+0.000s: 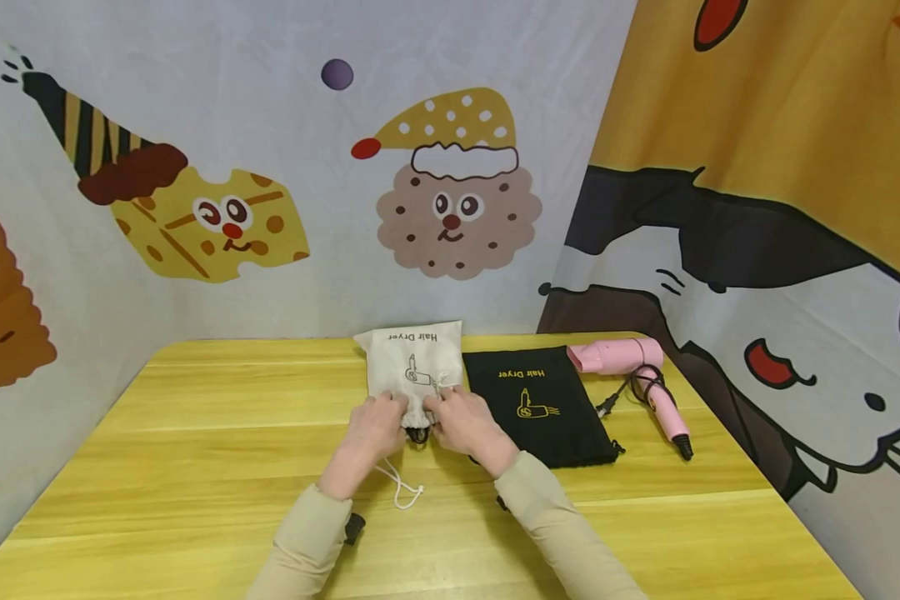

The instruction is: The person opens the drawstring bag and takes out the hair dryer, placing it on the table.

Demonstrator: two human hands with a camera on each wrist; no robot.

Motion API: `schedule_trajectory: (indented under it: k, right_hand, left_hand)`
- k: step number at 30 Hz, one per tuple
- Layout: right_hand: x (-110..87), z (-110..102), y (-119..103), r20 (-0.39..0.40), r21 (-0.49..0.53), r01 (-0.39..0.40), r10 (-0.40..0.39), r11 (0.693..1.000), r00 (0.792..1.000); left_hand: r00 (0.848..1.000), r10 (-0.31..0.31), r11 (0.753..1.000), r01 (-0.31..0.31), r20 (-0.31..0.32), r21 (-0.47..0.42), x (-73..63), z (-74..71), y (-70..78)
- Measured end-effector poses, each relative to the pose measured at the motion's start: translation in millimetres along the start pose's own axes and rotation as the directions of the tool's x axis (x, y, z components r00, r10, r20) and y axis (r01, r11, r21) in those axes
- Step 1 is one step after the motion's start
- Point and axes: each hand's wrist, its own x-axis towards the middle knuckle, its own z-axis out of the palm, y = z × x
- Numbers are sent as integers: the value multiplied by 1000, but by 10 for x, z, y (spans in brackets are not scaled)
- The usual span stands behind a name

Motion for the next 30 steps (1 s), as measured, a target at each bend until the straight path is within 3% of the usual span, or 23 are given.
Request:
schedule_trajectory:
  k: [22,30]
  right_hand:
    - [-38,-47,106,81,43,-68,64,997,995]
    - [-84,-45,180,100,53,-88,83,995,992]
  left_hand:
    - [998,-54,999,54,39,8,2,-11,-40]
    - [997,-74,996,73,19,55,-5,3,-92]
